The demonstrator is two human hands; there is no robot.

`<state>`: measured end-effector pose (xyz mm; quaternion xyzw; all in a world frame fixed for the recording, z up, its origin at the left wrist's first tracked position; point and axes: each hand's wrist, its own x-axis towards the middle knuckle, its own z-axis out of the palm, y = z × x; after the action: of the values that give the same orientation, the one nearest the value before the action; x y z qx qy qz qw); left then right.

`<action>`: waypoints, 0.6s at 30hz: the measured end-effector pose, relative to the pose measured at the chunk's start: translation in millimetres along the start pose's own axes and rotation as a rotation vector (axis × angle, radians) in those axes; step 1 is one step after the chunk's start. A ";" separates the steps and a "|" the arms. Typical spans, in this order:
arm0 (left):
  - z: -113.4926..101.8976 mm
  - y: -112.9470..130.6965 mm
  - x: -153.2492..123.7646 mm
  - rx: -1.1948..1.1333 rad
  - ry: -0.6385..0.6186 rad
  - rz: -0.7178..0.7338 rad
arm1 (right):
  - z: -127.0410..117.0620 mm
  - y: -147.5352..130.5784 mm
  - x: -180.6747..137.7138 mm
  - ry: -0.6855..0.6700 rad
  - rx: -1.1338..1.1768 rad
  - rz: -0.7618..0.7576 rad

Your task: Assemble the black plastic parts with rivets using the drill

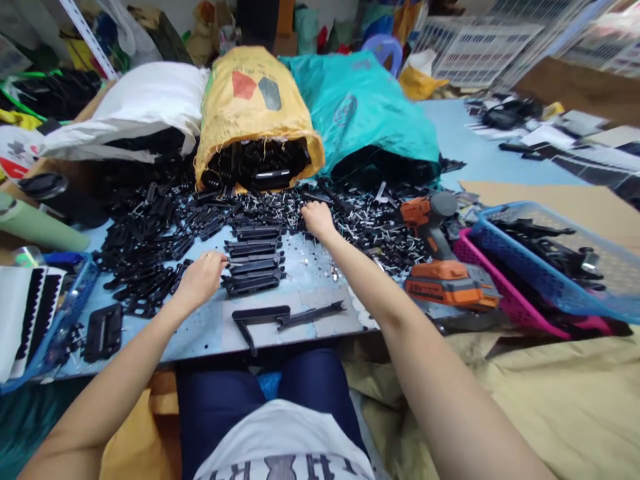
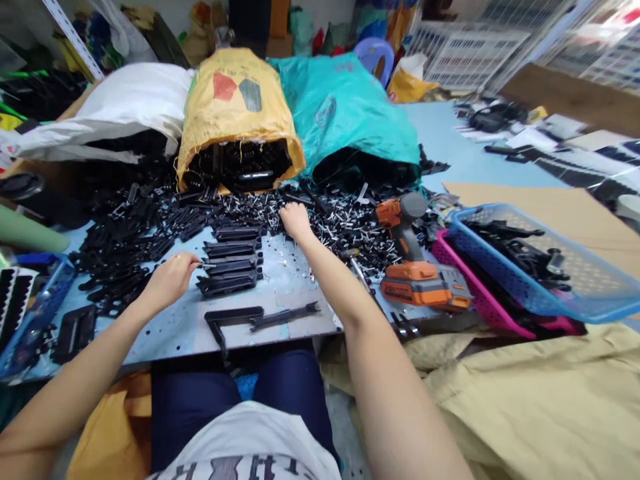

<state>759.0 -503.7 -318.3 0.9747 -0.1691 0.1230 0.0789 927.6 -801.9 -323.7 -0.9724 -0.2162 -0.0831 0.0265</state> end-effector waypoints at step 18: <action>-45.2 66.7 -71.8 0.267 -0.309 0.125 | -32.8 -95.4 -179.2 -0.093 0.703 -0.234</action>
<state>660.5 -534.7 -286.7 0.9714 -0.2215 -0.0019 -0.0855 722.2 -793.0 -320.9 -0.8753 -0.3423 0.0379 0.3393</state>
